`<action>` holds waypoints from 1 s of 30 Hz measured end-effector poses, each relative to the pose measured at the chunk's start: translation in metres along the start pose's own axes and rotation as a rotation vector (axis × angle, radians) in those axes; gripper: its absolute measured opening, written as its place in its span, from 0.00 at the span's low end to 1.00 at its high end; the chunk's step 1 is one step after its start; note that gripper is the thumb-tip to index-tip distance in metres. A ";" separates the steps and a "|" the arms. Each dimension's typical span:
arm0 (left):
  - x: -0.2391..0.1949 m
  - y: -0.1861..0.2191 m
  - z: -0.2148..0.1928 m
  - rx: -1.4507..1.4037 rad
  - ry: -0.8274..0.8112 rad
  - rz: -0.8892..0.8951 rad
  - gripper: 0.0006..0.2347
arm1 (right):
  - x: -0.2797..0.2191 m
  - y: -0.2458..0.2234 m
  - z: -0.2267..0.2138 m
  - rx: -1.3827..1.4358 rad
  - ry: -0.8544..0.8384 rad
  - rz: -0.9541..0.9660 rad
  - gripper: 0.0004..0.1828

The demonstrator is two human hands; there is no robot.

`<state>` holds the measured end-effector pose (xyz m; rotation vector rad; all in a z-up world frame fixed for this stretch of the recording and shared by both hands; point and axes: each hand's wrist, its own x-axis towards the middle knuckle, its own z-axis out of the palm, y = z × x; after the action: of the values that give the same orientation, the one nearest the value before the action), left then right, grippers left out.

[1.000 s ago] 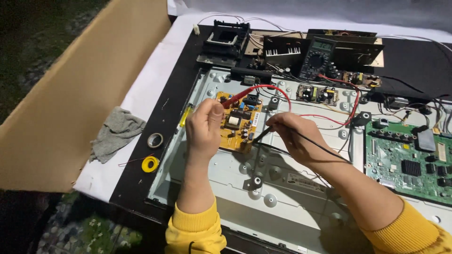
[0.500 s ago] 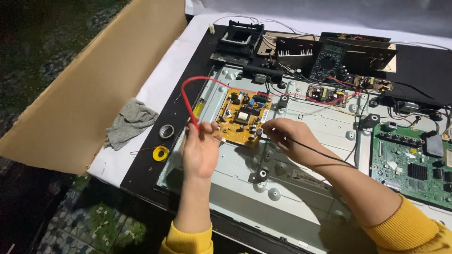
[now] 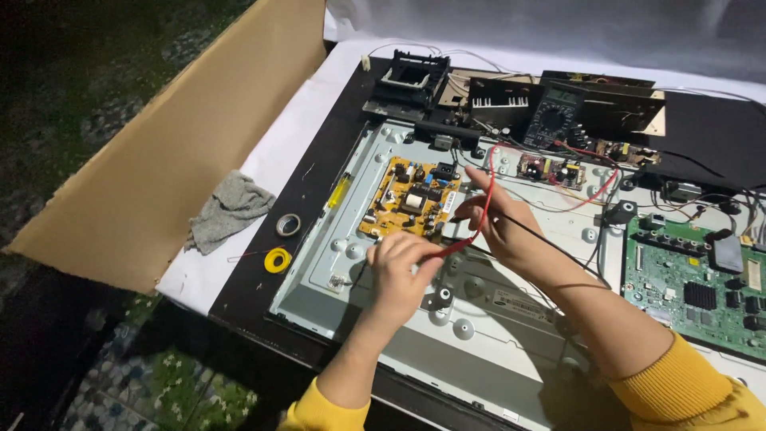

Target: The person uses a multimeter to test components on a circuit board inside an open electronic device. They move the multimeter probes between different points on the board while checking the readings on the multimeter display.

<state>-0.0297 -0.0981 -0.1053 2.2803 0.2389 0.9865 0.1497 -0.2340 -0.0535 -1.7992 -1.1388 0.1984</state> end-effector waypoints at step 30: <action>0.062 -0.040 0.023 -0.250 0.072 -0.032 0.03 | 0.009 0.013 0.010 -0.096 0.038 -0.182 0.08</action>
<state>0.0336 -0.0531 -0.1052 2.0116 0.1710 1.0221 0.1570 -0.2220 -0.0664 -1.7630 -1.2962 0.0020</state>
